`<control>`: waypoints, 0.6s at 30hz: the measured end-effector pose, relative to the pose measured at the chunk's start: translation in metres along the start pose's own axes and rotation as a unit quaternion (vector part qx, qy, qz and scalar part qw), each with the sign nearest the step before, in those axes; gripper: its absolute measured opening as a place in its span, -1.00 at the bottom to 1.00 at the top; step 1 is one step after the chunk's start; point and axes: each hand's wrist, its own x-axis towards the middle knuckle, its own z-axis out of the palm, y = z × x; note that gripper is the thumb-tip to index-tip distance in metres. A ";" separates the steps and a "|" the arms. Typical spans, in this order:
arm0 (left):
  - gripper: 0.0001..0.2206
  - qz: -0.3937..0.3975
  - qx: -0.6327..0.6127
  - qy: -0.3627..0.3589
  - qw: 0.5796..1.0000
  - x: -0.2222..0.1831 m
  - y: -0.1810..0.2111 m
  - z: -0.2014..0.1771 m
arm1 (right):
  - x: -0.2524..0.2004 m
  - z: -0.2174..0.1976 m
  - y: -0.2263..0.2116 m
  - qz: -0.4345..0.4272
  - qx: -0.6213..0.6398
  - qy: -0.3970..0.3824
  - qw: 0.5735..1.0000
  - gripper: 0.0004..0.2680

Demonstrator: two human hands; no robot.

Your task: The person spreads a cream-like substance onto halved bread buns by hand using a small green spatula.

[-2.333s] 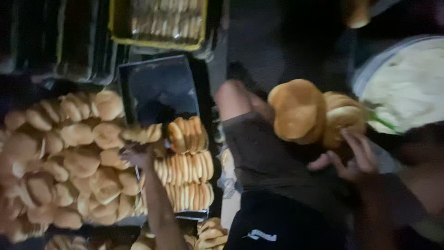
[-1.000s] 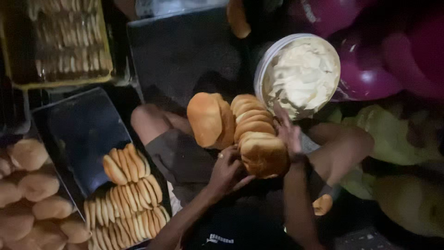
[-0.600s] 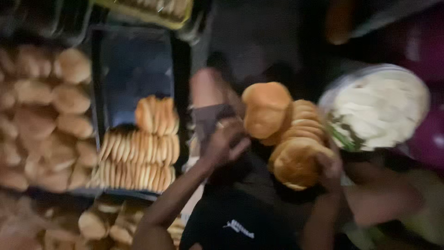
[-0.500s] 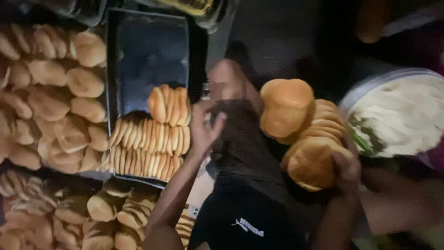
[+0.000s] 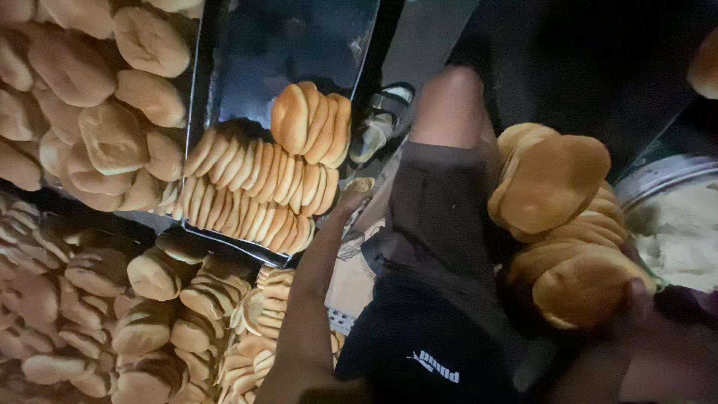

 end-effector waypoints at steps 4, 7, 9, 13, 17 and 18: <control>-0.59 -0.059 -0.152 0.013 0.987 0.008 -0.007 0.005 | -0.013 0.000 -0.001 0.017 -0.007 0.008 1.000 -0.43; -0.59 -0.042 0.110 0.036 0.992 0.026 0.002 -0.001 | -0.013 0.007 -0.002 0.019 -0.002 0.019 1.000 -0.43; -0.58 -0.060 0.069 0.003 0.996 0.025 0.004 0.004 | -0.018 0.011 -0.001 0.024 0.003 0.022 0.999 -0.43; -0.58 -0.041 0.070 -0.045 0.996 0.032 0.013 0.013 | -0.023 0.001 -0.005 0.027 -0.004 0.033 0.999 -0.43; -0.59 -0.069 0.164 -0.118 0.977 0.029 0.007 0.004 | -0.027 0.000 -0.003 0.030 0.001 0.034 0.999 -0.43; -0.58 -0.121 0.144 -0.150 0.971 0.031 0.008 0.002 | -0.024 0.001 -0.002 0.027 0.004 0.030 0.999 -0.42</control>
